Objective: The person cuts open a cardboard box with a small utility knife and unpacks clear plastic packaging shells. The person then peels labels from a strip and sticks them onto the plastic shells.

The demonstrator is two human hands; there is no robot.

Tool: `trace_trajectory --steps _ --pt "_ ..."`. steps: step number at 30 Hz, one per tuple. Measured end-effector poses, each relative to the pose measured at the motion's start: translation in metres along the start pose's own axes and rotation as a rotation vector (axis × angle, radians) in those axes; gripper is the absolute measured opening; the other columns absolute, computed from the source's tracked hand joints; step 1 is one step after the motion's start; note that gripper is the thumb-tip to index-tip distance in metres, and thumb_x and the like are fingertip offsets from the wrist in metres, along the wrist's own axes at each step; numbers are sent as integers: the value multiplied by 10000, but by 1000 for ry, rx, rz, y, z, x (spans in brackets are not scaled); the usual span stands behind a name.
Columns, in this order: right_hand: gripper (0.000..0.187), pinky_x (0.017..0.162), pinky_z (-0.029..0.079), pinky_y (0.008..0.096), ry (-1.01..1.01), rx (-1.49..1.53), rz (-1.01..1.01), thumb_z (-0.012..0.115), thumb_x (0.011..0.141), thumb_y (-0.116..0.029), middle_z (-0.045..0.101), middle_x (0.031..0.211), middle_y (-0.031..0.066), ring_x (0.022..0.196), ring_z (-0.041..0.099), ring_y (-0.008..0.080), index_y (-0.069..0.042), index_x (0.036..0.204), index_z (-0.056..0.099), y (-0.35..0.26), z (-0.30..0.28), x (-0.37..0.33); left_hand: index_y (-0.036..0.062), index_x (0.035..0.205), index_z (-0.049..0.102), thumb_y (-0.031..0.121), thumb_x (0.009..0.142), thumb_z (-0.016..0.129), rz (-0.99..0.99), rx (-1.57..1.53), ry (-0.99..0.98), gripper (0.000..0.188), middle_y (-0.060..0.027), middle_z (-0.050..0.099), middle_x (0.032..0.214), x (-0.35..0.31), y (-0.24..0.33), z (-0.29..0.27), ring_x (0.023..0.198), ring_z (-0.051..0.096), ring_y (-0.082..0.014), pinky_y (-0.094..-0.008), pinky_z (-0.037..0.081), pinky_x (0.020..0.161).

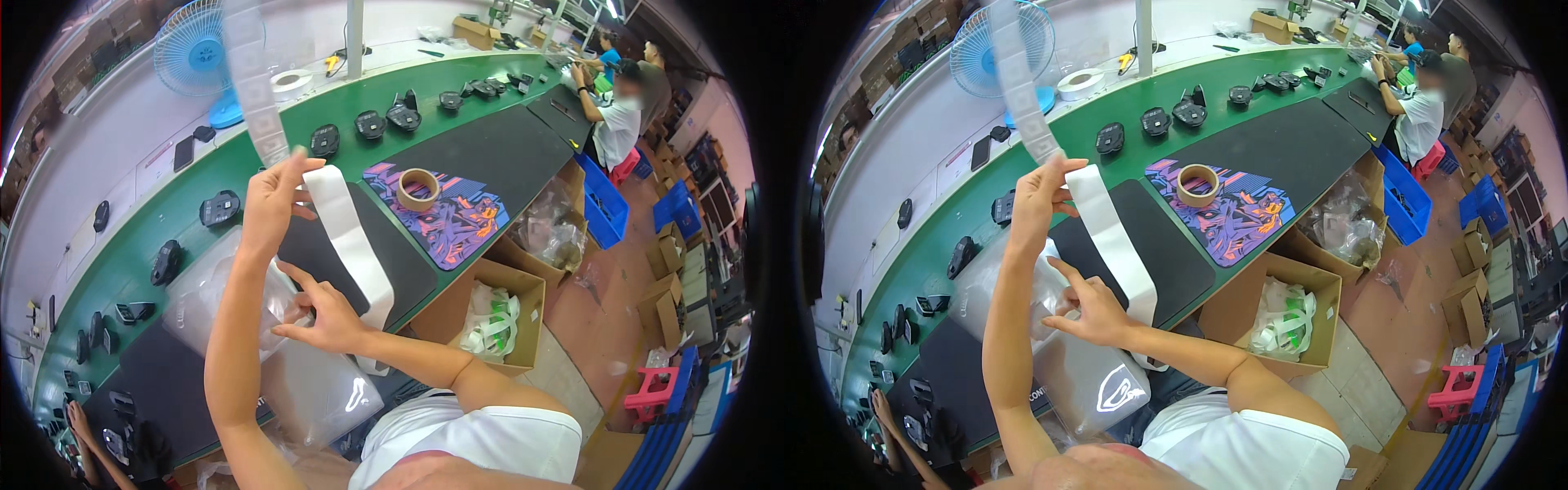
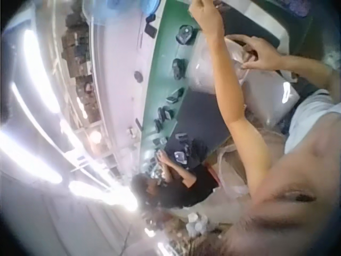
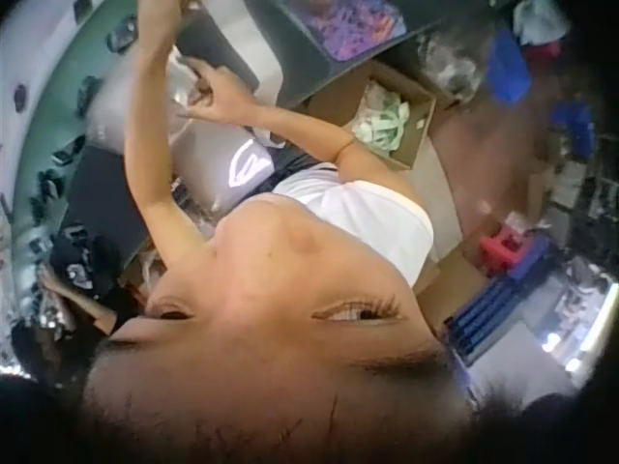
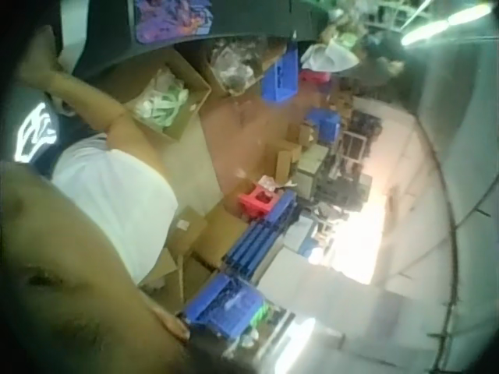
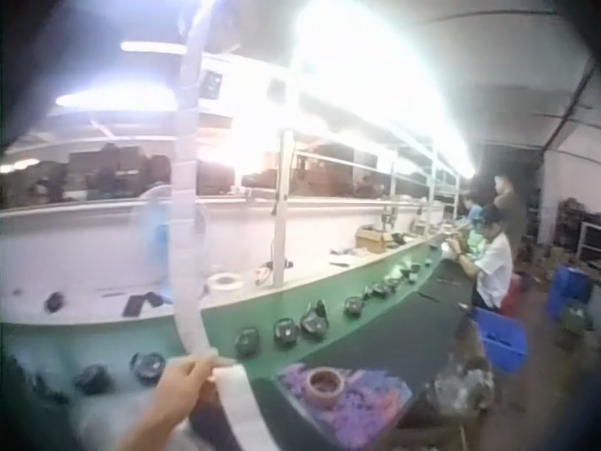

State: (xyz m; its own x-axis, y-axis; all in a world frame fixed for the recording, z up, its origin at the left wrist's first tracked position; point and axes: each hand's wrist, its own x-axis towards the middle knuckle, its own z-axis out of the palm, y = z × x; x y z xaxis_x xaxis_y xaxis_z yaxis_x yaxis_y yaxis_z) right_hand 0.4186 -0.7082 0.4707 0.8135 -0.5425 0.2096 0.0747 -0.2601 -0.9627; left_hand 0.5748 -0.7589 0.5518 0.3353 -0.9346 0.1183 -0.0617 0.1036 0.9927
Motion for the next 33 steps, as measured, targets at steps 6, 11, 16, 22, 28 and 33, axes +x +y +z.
trace_trajectory --steps 6,11,16,22,28,33 --pt "441 900 514 317 64 -218 -373 705 833 -73 696 1107 117 1024 662 230 -1 1254 597 -25 -28 -9 -12 1254 611 84 854 700 96 -64 -69 421 -110 726 992 -10 -2 -26 796 686 -129 -242 531 663" --pt "235 689 534 247 110 128 -195 683 863 -46 722 813 64 741 692 107 -5 1092 651 -47 -67 9 -81 1206 610 87 816 722 4 78 -107 439 -121 715 1021 -14 -5 -45 905 674 -145 -267 528 785" --pt "248 633 468 210 395 -156 -282 739 840 -100 693 839 9 744 629 64 -21 1061 661 -29 -81 54 -50 1107 686 128 857 734 27 71 -183 310 -69 722 918 -21 -6 -44 801 662 -98 -247 530 679" --pt "184 591 422 192 422 -104 -184 767 833 -154 668 790 -25 708 590 33 -35 939 676 -24 -82 67 9 891 767 266 819 793 12 234 -206 268 -12 639 667 -32 -12 -44 591 538 -71 -252 460 548" --pt "155 550 402 176 522 -225 -385 716 885 -140 617 778 -3 640 537 43 -8 866 639 -13 -67 57 3 1080 723 413 810 768 247 411 -290 493 -84 662 758 -36 -37 -64 685 602 -130 -278 515 626" --pt "80 532 378 206 264 267 -391 656 854 -25 524 769 28 647 457 64 -9 845 578 -28 -32 2 40 1204 680 759 839 490 112 352 -242 828 -139 685 1027 -27 -59 -66 802 640 -228 -356 536 697"
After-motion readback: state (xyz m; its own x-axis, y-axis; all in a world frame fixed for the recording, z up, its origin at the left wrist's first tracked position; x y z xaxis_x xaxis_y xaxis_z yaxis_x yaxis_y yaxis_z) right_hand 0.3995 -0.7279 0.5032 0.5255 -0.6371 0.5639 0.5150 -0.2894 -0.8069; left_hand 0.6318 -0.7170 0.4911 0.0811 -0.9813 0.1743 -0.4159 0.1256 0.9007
